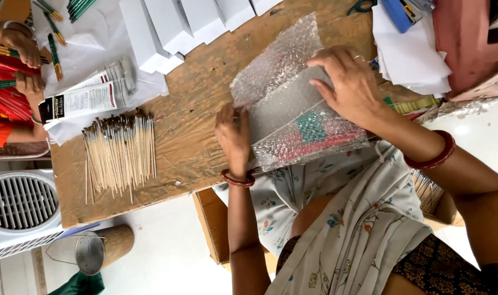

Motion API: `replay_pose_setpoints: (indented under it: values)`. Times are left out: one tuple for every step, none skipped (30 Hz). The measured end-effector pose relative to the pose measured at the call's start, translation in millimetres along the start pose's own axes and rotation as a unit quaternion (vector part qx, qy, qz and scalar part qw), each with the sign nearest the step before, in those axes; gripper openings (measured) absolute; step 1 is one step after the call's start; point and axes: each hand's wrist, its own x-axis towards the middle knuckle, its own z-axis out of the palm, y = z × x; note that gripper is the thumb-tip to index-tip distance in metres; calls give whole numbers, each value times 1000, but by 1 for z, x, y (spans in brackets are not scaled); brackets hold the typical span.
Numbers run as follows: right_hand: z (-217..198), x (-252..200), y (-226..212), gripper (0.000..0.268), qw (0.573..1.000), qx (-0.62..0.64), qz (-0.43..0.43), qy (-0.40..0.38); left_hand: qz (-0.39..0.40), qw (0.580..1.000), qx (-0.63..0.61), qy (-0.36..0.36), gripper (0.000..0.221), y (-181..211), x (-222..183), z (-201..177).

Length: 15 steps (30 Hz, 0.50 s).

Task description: The person assembles small bundles of sticks into boxes, using bubble wrap and a small white sleeve to secure the items.

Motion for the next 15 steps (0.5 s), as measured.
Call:
replay_pose_setpoints:
  values:
    - [-9, 6, -5, 48, 1000, 0, -1, -3, -2, 1000, -1, 0, 19, -1, 1, -3]
    - [-18, 11, -9, 69, 999, -37, 14, 13, -49, 995, -89, 11, 17, -2, 2, -6]
    - [-28, 12, -13, 90, 996, -76, 34, 27, -95, 979, -178, 18, 16, -2, 1, -7]
    - [-21, 10, -9, 90, 996, -78, 38, 22, -97, 979, -181, 12, 16, -7, -4, -3]
    - [-15, 9, -4, 101, 998, 30, 58, 9, -9, 991, -130, 29, 14, -11, -5, 1]
    - [-9, 8, 1, 113, 987, 138, 78, -3, 80, 993, -79, 44, 13, -15, -5, 5]
    - [-9, 9, 0, 113, 988, 132, 82, 1, 86, 992, -84, 42, 13, -11, -16, 3]
    - [-9, 10, -1, 111, 959, 257, 123, 7, 70, 979, -185, 57, 11, -7, -27, 2]
    - [-11, 12, 0, 108, 913, 375, 162, 17, 57, 954, -285, 69, 10, -3, -35, 1]
    - [-10, 8, 3, 108, 915, 367, 166, 25, 66, 952, -292, 63, 10, 3, -46, -1]
    - [-10, 4, 7, 108, 862, 477, 170, 30, 8, 885, -466, 15, 11, 9, -58, -2]
    - [-10, -1, 12, 108, 796, 580, 169, 36, -53, 783, -619, -38, 16, 14, -70, -3]
    - [-24, -2, 5, 108, 800, 572, 174, 44, -49, 778, -624, -48, 16, 15, -74, 0]
    - [-37, -2, -3, 104, 878, 453, 144, 56, -147, 738, -646, -129, 21, 16, -77, 3]
    - [-50, -2, -12, 101, 937, 324, 111, 63, -243, 686, -653, -207, 25, 16, -82, 5]
